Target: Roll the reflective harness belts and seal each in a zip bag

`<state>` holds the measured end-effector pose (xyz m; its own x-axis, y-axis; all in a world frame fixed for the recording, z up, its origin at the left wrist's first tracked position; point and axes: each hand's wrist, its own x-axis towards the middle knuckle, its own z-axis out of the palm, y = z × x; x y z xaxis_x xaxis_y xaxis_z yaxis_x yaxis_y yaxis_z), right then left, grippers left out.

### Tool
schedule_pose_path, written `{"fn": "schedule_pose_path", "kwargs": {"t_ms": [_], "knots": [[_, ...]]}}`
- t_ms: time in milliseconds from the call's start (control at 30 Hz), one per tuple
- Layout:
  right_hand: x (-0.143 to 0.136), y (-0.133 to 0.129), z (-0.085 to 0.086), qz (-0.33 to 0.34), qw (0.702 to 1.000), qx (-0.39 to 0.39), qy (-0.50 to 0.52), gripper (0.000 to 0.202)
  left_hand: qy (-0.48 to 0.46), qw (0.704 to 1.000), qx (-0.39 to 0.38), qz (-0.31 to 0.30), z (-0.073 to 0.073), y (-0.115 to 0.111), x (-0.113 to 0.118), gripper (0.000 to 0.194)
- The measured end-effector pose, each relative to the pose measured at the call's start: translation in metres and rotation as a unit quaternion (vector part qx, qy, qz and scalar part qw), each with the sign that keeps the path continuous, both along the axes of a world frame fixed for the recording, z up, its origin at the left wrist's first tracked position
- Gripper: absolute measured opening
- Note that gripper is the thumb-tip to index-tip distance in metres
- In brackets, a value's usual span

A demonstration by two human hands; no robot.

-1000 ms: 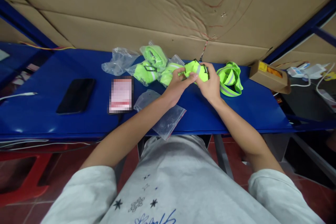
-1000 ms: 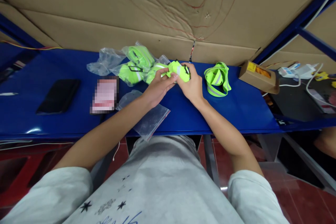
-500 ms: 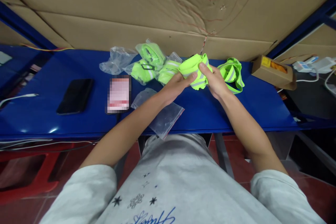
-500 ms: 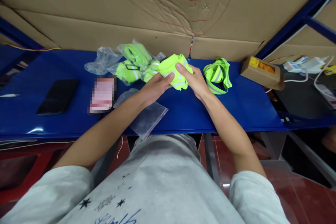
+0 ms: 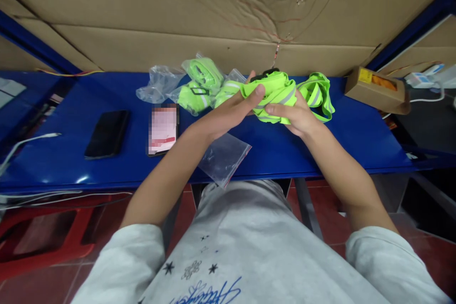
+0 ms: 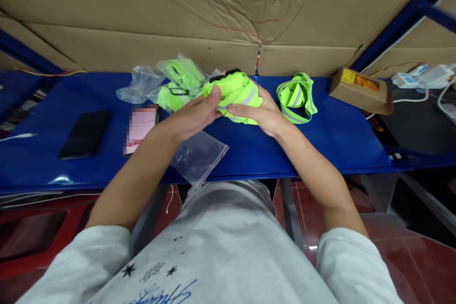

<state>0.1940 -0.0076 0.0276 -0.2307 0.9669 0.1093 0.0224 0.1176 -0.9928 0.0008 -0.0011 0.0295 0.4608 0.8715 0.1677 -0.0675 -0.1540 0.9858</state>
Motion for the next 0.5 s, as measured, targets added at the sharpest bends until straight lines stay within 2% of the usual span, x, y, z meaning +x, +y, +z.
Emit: {"fn": "schedule_pose_path", "kwargs": {"t_ms": [100,167,267,333,367,433,500], "knots": [[0.012,-0.015,0.012,-0.059,0.998,0.023,-0.003,0.070,0.081,0.994,0.056,-0.045,0.014,-0.012,-0.028,0.070],[0.026,-0.025,0.013,-0.087,0.996,0.017,0.009,0.062,0.205,0.965,0.123,-0.106,0.013,-0.024,-0.050,0.092],[0.046,-0.037,-0.001,-0.107,0.993,-0.051,0.017,0.055,0.439,0.854,0.181,-0.214,-0.006,-0.040,-0.072,0.133],[0.054,-0.045,-0.014,-0.101,0.988,-0.113,0.021,0.055,0.527,0.790,0.194,-0.247,-0.020,-0.046,-0.072,0.144],[0.057,-0.050,-0.020,-0.096,0.985,-0.142,0.025,0.055,0.549,0.773,0.201,-0.248,-0.025,-0.047,-0.069,0.145],[0.060,-0.059,-0.026,-0.082,0.979,-0.184,0.034,0.056,0.556,0.767,0.219,-0.234,-0.028,-0.045,-0.060,0.141],[0.062,-0.068,-0.028,-0.077,0.975,-0.204,0.049,0.055,0.534,0.785,0.238,-0.204,-0.024,-0.041,-0.051,0.131]]}}
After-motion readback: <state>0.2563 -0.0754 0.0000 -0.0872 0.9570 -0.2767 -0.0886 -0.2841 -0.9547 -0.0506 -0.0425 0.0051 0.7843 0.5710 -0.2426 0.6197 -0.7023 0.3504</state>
